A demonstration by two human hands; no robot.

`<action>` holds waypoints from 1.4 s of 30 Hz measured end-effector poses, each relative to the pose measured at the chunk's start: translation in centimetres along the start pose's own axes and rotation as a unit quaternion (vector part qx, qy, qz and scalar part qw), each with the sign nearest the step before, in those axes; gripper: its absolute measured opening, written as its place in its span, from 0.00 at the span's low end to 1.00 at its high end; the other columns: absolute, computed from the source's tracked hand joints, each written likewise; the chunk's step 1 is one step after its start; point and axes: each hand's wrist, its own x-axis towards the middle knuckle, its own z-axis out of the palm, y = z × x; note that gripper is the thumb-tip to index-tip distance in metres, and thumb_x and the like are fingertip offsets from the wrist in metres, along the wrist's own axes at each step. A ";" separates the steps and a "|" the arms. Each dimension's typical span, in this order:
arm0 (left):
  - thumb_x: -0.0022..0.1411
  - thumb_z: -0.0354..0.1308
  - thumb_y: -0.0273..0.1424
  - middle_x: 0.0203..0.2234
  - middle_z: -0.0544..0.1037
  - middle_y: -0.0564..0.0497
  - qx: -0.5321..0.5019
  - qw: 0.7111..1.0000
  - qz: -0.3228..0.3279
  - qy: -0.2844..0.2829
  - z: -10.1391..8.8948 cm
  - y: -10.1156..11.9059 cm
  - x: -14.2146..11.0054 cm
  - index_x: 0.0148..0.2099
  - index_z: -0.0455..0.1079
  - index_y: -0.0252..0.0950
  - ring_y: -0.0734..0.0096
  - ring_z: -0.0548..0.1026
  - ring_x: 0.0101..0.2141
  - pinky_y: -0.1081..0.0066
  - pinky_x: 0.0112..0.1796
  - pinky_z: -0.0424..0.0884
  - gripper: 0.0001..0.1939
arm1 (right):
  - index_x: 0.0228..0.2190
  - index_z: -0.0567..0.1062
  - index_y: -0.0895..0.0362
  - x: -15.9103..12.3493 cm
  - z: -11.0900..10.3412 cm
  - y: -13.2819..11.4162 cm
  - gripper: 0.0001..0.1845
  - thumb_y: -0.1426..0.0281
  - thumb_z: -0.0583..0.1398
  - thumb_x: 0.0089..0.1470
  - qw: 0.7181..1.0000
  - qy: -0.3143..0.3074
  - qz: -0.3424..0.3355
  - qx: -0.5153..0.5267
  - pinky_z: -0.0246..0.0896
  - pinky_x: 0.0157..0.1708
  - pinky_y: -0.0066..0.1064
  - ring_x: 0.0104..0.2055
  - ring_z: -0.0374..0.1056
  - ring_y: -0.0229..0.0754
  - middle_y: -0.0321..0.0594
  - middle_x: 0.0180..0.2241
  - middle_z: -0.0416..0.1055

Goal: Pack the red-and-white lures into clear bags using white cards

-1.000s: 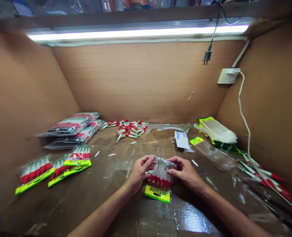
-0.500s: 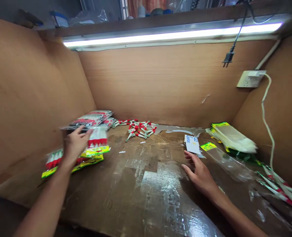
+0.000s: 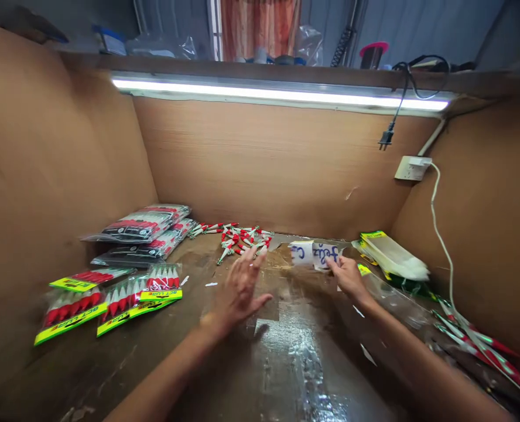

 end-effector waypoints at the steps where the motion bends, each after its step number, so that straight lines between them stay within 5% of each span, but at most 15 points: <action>1: 0.55 0.66 0.43 0.69 0.50 0.40 0.011 1.000 0.002 -0.003 0.3 0.5 -0.3 0.72 0.38 0.42 0.44 0.49 0.67 0.46 0.63 0.51 0.53 | 0.38 0.78 0.62 -0.7 1.1 -0.9 0.27 0.51 0.53 0.60 0.998 -0.036 0.008 0.041 0.68 0.36 0.38 0.37 0.73 0.51 0.50 0.36 0.78; 3: 0.53 0.67 0.41 0.68 0.50 0.40 0.019 0.999 -0.013 -0.026 0.6 0.6 -1.1 0.72 0.37 0.44 0.41 0.50 0.66 0.44 0.62 0.50 0.55 | 0.39 0.78 0.61 -2.3 3.3 -2.5 0.28 0.48 0.57 0.56 0.974 -0.151 0.040 0.164 0.68 0.33 0.35 0.34 0.74 0.47 0.50 0.35 0.79; 6: 0.54 0.65 0.39 0.62 0.61 0.41 -0.016 0.990 -0.085 -0.111 0.7 -0.9 -2.6 0.72 0.37 0.47 0.46 0.67 0.57 0.52 0.54 0.65 0.52 | 0.42 0.78 0.61 -2.6 5.9 -4.3 0.30 0.46 0.57 0.57 0.899 -0.296 0.095 0.309 0.69 0.37 0.36 0.37 0.74 0.46 0.51 0.39 0.78; 8: 0.52 0.66 0.41 0.57 0.66 0.42 -0.041 0.975 -0.136 -0.174 0.7 -2.4 -3.3 0.71 0.40 0.48 0.48 0.72 0.51 0.57 0.48 0.70 0.52 | 0.45 0.78 0.60 -0.5 7.3 -5.5 0.30 0.48 0.53 0.61 0.920 -0.269 0.060 0.279 0.69 0.42 0.40 0.40 0.74 0.48 0.51 0.41 0.78; 11: 0.45 0.70 0.47 0.55 0.67 0.42 -0.057 0.964 -0.141 -0.216 0.5 -3.9 -3.6 0.70 0.47 0.47 0.45 0.71 0.52 0.56 0.49 0.68 0.55 | 0.46 0.78 0.57 4.4 10.4 -8.2 0.18 0.60 0.58 0.60 0.972 -0.185 -0.112 0.094 0.65 0.49 0.43 0.47 0.71 0.49 0.49 0.45 0.77; 13: 0.42 0.71 0.50 0.53 0.68 0.42 -0.072 0.966 -0.118 -0.220 0.5 -4.3 -3.7 0.68 0.52 0.46 0.44 0.69 0.53 0.56 0.50 0.67 0.54 | 0.45 0.79 0.55 7.4 13.5 -10.6 0.14 0.70 0.60 0.57 0.946 -0.198 -0.254 -0.035 0.62 0.53 0.44 0.50 0.69 0.49 0.48 0.46 0.76; 16: 0.40 0.71 0.52 0.51 0.69 0.42 -0.086 0.964 -0.100 -0.233 0.6 -4.1 -3.8 0.65 0.56 0.45 0.45 0.69 0.51 0.55 0.50 0.67 0.52 | 0.45 0.78 0.56 9.8 18.8 -14.2 0.18 0.80 0.58 0.55 0.872 -0.227 -0.414 -0.132 0.53 0.60 0.44 0.59 0.61 0.48 0.45 0.55 0.70; 19: 0.42 0.68 0.55 0.49 0.69 0.41 -0.083 0.962 -0.090 -0.243 0.8 -3.9 -4.1 0.65 0.57 0.44 0.44 0.70 0.49 0.53 0.49 0.67 0.51 | 0.41 0.79 0.59 10.5 22.8 -16.5 0.17 0.82 0.56 0.54 0.840 -0.252 -0.463 -0.126 0.43 0.63 0.43 0.64 0.54 0.47 0.41 0.61 0.65; 22: 0.44 0.65 0.58 0.48 0.70 0.41 -0.082 0.964 -0.076 -0.243 1.0 -4.1 -4.3 0.65 0.57 0.42 0.43 0.70 0.48 0.51 0.48 0.68 0.50 | 0.31 0.80 0.60 11.6 24.5 -16.9 0.09 0.81 0.60 0.51 0.835 -0.278 -0.463 -0.103 0.42 0.65 0.42 0.63 0.56 0.47 0.42 0.58 0.69; 26: 0.44 0.65 0.58 0.51 0.69 0.40 -0.084 0.966 -0.071 -0.234 1.1 -4.3 -4.5 0.67 0.53 0.43 0.42 0.69 0.50 0.50 0.49 0.67 0.53 | 0.31 0.78 0.60 13.8 22.8 -15.6 0.05 0.78 0.61 0.53 0.874 -0.263 -0.403 -0.063 0.43 0.64 0.47 0.63 0.57 0.51 0.50 0.58 0.68; 29: 0.46 0.64 0.59 0.53 0.68 0.39 -0.098 0.965 -0.072 -0.232 0.7 -4.2 -4.4 0.68 0.51 0.43 0.42 0.68 0.52 0.51 0.51 0.66 0.53 | 0.39 0.76 0.60 14.3 18.9 -13.6 0.11 0.68 0.56 0.63 0.918 -0.223 -0.327 -0.039 0.57 0.57 0.49 0.55 0.66 0.51 0.54 0.52 0.72; 32: 0.46 0.65 0.58 0.54 0.68 0.40 -0.120 0.960 -0.063 -0.245 0.1 -4.1 -4.0 0.68 0.51 0.44 0.43 0.68 0.53 0.53 0.52 0.65 0.53 | 0.50 0.69 0.58 12.2 13.7 -10.8 0.21 0.59 0.46 0.68 0.946 -0.237 -0.213 0.057 0.69 0.40 0.39 0.41 0.74 0.45 0.51 0.45 0.76; 34: 0.45 0.67 0.56 0.55 0.67 0.41 -0.125 0.958 -0.057 -0.250 -0.3 -4.1 -3.8 0.68 0.51 0.45 0.44 0.68 0.54 0.54 0.53 0.64 0.54 | 0.54 0.65 0.54 9.6 10.4 -8.8 0.21 0.55 0.48 0.67 0.929 -0.283 -0.069 0.228 0.70 0.34 0.33 0.39 0.75 0.42 0.48 0.47 0.75; 37: 0.45 0.69 0.53 0.55 0.67 0.42 -0.124 0.958 -0.060 -0.253 -0.3 -4.4 -3.5 0.69 0.50 0.46 0.45 0.68 0.54 0.56 0.52 0.65 0.54 | 0.53 0.67 0.50 5.1 6.9 -6.3 0.20 0.56 0.56 0.63 0.853 -0.305 0.109 0.408 0.68 0.33 0.27 0.39 0.75 0.38 0.42 0.48 0.75; 42: 0.46 0.68 0.52 0.56 0.67 0.43 -0.128 0.957 -0.063 -0.251 0.4 -4.9 -3.3 0.69 0.50 0.47 0.48 0.68 0.54 0.56 0.53 0.65 0.52 | 0.46 0.75 0.58 0.0 4.8 -4.0 0.19 0.61 0.65 0.56 0.799 -0.344 0.238 0.432 0.64 0.28 0.22 0.30 0.72 0.33 0.42 0.38 0.76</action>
